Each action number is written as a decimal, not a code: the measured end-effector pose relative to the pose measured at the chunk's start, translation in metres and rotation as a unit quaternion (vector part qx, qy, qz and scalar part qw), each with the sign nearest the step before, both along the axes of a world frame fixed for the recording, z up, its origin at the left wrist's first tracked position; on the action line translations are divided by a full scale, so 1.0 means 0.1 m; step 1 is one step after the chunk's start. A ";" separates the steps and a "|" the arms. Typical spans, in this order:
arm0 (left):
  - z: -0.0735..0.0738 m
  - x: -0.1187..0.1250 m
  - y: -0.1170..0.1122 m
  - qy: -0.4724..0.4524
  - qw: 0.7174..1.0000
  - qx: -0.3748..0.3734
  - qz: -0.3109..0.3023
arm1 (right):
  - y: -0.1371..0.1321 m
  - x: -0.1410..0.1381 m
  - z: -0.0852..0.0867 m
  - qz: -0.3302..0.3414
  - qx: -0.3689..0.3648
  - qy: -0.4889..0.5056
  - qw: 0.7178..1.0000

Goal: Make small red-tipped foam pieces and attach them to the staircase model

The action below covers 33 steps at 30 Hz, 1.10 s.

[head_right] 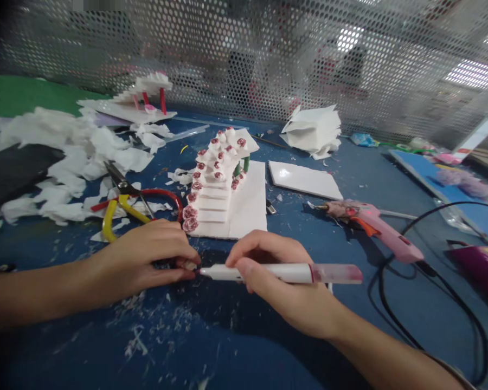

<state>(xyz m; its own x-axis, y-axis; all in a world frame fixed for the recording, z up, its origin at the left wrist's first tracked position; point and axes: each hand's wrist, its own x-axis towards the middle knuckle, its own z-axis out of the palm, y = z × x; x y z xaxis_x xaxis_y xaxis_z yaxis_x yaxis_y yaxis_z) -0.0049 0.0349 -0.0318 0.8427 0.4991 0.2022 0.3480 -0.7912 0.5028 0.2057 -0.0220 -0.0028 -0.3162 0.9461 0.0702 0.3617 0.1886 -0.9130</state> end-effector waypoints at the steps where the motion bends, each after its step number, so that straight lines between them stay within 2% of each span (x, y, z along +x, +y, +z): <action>1: -0.01 0.00 0.00 -0.001 1.000 0.001 -0.004 | 0.00 0.00 0.00 0.004 0.004 -0.013 1.000; 6: -0.04 -0.02 0.02 -0.028 0.999 0.011 -0.031 | 0.01 -0.01 0.01 0.025 0.001 -0.057 0.998; 18: -0.03 -0.05 0.02 -0.033 0.999 0.017 -0.040 | 0.06 -0.09 -0.02 0.029 -0.020 -0.042 0.998; 27: -0.01 -0.03 0.02 -0.051 0.998 -0.004 -0.028 | 0.03 -0.08 -0.01 0.042 -0.001 -0.107 0.993; 33: 0.00 -0.03 0.01 -0.049 0.998 -0.012 -0.027 | 0.01 -0.05 -0.03 0.042 0.017 -0.095 0.994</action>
